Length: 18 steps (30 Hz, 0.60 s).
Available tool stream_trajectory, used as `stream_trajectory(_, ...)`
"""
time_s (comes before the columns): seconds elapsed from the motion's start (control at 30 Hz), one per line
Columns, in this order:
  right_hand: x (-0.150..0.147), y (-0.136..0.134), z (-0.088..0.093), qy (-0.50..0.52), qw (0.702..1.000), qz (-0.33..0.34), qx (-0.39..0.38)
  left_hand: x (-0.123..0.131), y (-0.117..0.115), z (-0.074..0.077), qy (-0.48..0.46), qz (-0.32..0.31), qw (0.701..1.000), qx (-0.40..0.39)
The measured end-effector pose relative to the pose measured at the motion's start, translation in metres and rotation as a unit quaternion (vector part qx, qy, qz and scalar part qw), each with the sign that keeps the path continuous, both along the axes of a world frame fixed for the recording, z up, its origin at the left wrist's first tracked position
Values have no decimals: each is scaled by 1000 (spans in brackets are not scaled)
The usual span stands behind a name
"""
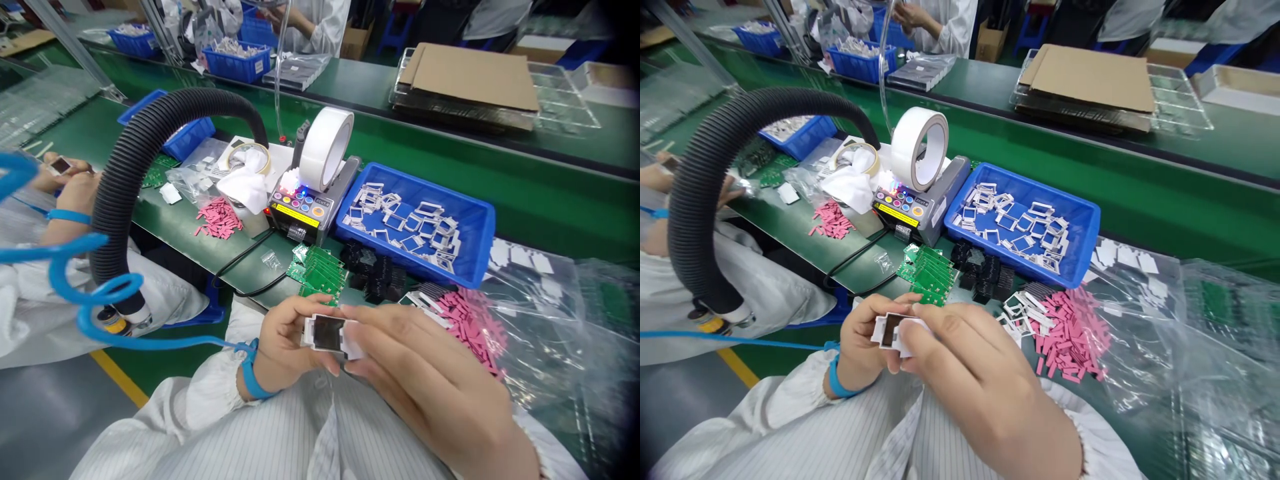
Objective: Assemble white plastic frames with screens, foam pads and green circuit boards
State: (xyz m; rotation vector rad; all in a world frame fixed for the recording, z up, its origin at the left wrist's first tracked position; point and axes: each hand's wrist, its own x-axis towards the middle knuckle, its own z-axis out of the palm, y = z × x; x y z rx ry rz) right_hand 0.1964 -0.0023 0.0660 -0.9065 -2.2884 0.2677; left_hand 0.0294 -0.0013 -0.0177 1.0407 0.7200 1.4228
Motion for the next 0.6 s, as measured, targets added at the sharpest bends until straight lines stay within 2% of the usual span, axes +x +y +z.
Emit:
stream_trajectory(0.2,-6,0,-7,22,1000,10,-5,1,1,0,-11,13,1000,15)
stream_trajectory(0.43,-7,1,-5,-69,997,26,-7,-1,0,-1,-43,1,999,-9)
stream_trajectory(0.6,-9,5,0,-86,995,26,46,-1,3,5,-1,-3,1000,-12)
